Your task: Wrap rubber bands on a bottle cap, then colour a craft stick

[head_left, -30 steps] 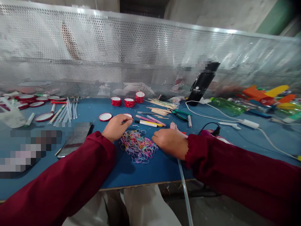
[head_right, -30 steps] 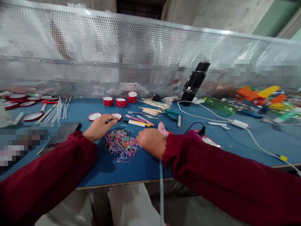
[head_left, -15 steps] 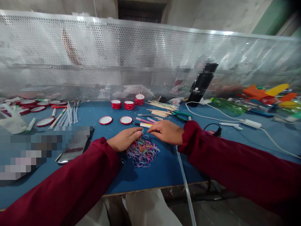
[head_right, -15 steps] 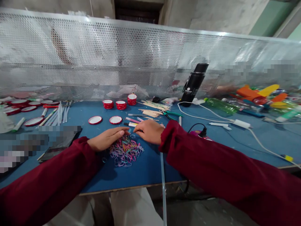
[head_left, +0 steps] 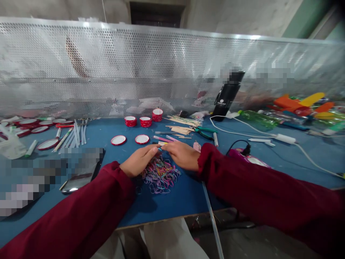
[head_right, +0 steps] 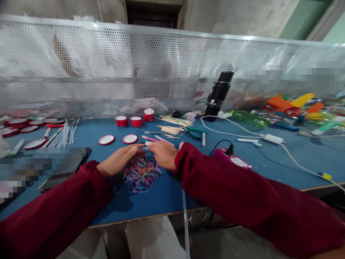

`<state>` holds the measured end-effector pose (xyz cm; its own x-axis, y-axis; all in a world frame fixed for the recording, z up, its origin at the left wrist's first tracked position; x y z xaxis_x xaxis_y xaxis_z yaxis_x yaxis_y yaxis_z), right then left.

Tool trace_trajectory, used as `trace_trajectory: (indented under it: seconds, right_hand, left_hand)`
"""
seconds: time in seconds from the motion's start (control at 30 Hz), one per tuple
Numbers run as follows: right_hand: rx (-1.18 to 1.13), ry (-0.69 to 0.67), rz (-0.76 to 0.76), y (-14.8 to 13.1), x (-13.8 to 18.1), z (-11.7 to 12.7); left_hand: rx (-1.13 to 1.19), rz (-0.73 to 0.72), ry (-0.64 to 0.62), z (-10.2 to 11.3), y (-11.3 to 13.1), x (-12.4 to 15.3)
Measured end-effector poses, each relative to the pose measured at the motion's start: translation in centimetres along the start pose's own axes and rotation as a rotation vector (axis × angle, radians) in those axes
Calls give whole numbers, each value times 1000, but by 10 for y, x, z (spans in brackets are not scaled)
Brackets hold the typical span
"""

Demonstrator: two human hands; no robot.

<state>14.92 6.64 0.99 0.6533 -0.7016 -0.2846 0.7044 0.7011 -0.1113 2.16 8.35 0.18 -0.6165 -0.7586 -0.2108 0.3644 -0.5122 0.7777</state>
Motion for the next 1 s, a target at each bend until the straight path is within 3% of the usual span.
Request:
trace_trajectory:
  seconds: [0.13,0.23,0.3,0.43,0.5,0.57,0.8,1.0]
  right_hand:
    - [-8,-43,29,-10,-4,-11]
    - [-34,-38,51,-20,5,-2]
    - [-58,46,19,-17,14,18]
    - [29,157,-238,21,40,59]
    - [174,123,-390,45,52,73]
    - [242,97,-440,63,59,81]
    - [405,-37,-558,122,48,81]
    - [410,-122,-553,137,29,73]
  left_hand:
    - [38,15,296,28,-10,-2]
    - [39,30,350,36,-15,-2]
    - [42,12,358,38,-10,-1]
    - [40,-23,431,47,6,6]
    - [13,-18,472,50,10,9]
    - [-10,-28,479,49,12,10]
    - [182,-55,439,40,2,8]
    - [167,-22,457,45,15,14]
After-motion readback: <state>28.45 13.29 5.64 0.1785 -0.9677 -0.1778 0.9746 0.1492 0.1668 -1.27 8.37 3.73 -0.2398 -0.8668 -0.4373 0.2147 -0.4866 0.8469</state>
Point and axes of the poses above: each hand's wrist, its own x-axis away from the middle knuckle, its own z-axis out of the back of the hand, y = z × x, the point moved 8 cm from there along -x, towards the middle knuckle, and after that the axes turned 4 degrees about z, right-handed, at the moved point
